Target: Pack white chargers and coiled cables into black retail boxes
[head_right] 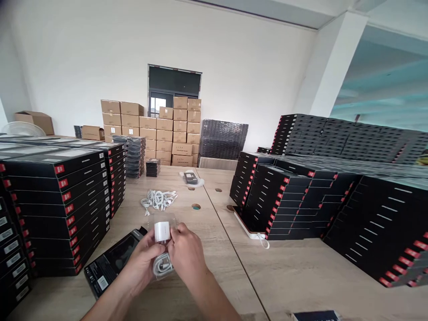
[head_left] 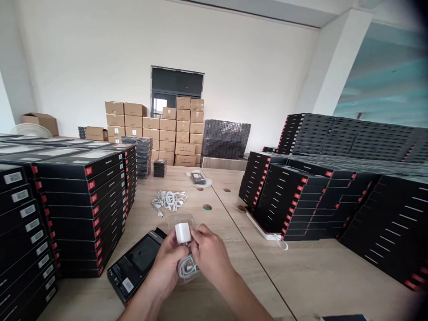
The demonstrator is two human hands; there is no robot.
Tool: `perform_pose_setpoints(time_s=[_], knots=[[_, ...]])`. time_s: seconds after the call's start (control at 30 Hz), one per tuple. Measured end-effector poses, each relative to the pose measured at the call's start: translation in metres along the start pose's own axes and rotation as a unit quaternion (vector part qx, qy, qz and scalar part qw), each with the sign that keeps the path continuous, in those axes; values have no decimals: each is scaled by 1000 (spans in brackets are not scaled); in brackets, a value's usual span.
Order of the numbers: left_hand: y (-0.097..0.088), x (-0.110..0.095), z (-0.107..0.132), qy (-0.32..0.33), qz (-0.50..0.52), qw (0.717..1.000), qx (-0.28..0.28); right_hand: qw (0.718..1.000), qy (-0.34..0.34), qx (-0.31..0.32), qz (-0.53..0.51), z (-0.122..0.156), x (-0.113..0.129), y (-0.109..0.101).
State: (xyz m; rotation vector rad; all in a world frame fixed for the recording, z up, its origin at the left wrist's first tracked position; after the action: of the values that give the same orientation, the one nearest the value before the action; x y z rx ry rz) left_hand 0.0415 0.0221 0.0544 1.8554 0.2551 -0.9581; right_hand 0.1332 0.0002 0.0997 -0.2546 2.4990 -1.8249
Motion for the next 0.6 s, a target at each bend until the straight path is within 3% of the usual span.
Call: perform_pose_setpoints(time_s=[0.23,0.43,0.6], knots=[[-8,-7,4,-8,57,998,-15,988,-10,-44,-147,2,-6,1],[-11,-12,4,8,62,998,-7,973,-33,-23,-226,4,-12,12],[-19,-18,5,-6,74,997,-33,935,-91,41,-340,7,-12,17]])
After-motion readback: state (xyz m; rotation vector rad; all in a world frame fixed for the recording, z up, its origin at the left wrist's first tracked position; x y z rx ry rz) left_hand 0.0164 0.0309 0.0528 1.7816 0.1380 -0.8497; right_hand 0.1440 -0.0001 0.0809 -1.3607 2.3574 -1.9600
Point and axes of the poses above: each hand's wrist, its own z-axis away from the middle knuckle, its own y-axis out of the palm, x = y × z, the point moved 6 cm from there along -z, towards the middle knuckle, and after that the axes turned 9 degrees about x, right-handed, at the moved point
